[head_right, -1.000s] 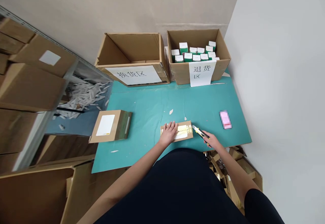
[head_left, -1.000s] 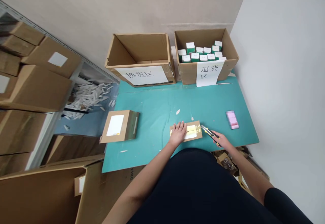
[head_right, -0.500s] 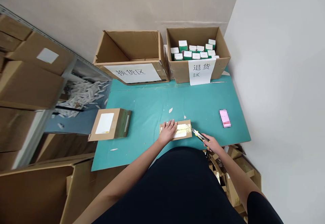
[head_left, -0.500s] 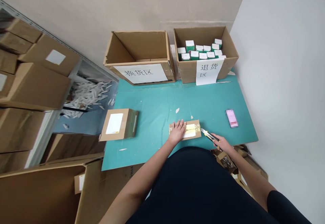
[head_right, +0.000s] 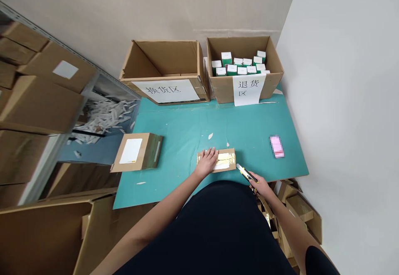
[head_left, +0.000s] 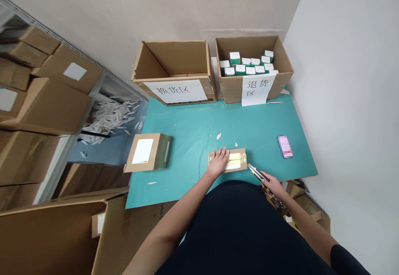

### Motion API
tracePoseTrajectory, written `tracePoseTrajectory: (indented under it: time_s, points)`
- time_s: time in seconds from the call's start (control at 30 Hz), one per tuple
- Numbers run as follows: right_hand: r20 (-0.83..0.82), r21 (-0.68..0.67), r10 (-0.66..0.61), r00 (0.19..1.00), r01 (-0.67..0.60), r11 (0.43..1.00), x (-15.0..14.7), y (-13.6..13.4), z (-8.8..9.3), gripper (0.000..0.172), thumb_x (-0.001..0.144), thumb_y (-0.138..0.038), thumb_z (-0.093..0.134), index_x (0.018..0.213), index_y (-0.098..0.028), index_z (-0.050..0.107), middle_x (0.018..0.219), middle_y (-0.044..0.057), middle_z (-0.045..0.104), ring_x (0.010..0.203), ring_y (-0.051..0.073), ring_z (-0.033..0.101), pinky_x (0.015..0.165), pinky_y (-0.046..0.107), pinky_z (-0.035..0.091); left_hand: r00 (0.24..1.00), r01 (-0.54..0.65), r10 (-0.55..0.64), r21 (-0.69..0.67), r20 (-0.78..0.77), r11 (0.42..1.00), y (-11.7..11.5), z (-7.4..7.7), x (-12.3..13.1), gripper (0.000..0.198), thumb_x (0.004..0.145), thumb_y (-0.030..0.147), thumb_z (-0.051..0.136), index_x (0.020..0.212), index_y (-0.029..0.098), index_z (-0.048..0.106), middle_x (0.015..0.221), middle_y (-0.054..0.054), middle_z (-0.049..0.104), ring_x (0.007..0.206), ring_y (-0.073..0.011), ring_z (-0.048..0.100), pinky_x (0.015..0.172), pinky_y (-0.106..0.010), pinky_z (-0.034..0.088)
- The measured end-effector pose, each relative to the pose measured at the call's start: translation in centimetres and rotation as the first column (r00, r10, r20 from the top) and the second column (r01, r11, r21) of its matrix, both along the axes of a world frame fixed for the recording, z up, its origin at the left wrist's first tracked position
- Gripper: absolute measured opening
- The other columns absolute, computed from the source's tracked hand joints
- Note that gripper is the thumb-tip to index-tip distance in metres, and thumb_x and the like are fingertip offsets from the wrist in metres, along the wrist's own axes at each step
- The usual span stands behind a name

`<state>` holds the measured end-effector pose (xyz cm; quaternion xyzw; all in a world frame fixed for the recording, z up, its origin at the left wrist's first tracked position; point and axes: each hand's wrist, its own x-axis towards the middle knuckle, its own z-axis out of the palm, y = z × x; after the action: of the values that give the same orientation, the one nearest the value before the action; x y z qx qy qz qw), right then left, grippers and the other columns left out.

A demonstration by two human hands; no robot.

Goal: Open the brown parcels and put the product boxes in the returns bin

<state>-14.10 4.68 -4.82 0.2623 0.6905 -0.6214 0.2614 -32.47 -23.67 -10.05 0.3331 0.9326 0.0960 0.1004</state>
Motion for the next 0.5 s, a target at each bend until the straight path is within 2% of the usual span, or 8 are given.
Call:
tracePoseTrajectory:
  time_s: [0.13,0.23,0.33,0.43,0.5]
  points:
    - [-0.023,-0.017,-0.048,0.999,0.048,0.999,0.6,0.1,-0.6,0.077,0.078,-0.055,0.065,0.144,-0.018,0.052,0.06,-0.006,0.06,0.039,0.009,0.047,0.037,0.021,0.037,1.0,0.001,-0.002,0.07,0.021,0.998,-0.2,-0.1,-0.3,0.05,0.102,0.03,0.04,0.15,0.02,0.047,0.155,-0.018,0.046,0.146,-0.0348,0.039,0.121,-0.059,0.02]
    - [-0.037,-0.02,-0.162,0.986,0.162,0.987,0.8,0.6,-1.4,0.077,0.076,-0.06,0.067,0.139,-0.019,0.053,0.06,-0.005,0.062,0.04,0.011,0.05,0.036,0.022,0.036,0.997,-0.011,0.001,0.135,0.075,0.991,-0.7,0.0,-0.6,0.049,0.101,0.032,0.042,0.148,0.021,0.05,0.155,-0.016,0.047,0.146,-0.0334,0.039,0.122,-0.058,0.02]
    - [-0.085,0.01,-0.284,0.955,0.286,0.958,0.3,1.3,-2.8,0.067,0.073,-0.064,0.069,0.121,-0.02,0.06,0.062,-0.003,0.063,0.044,0.013,0.054,0.037,0.022,0.039,0.988,-0.04,0.007,0.212,0.156,0.976,-1.1,0.1,-0.8,0.05,0.1,0.037,0.044,0.148,0.022,0.05,0.157,-0.013,0.046,0.148,-0.0313,0.037,0.123,-0.056,0.02]
    - [-0.115,0.081,-0.35,0.93,0.36,0.93,-1.4,1.6,-4.5,0.059,0.068,-0.064,0.072,0.107,-0.021,0.061,0.064,-0.004,0.062,0.044,0.013,0.053,0.037,0.023,0.039,0.974,-0.142,0.079,0.3,0.214,0.943,-1.7,0.3,-0.9,0.054,0.099,0.04,0.047,0.15,0.023,0.047,0.159,-0.011,0.043,0.15,-0.0288,0.034,0.124,-0.051,0.02]
    - [-0.124,0.134,-0.381,0.916,0.396,0.909,-2.9,1.8,-5.7,0.063,0.065,-0.063,0.074,0.109,-0.021,0.06,0.065,-0.004,0.06,0.044,0.013,0.052,0.037,0.023,0.038,0.955,-0.252,0.175,0.349,0.239,0.903,-2.1,0.4,-0.9,0.055,0.098,0.039,0.048,0.15,0.023,0.046,0.16,-0.011,0.041,0.151,-0.0282,0.032,0.125,-0.05,0.019]
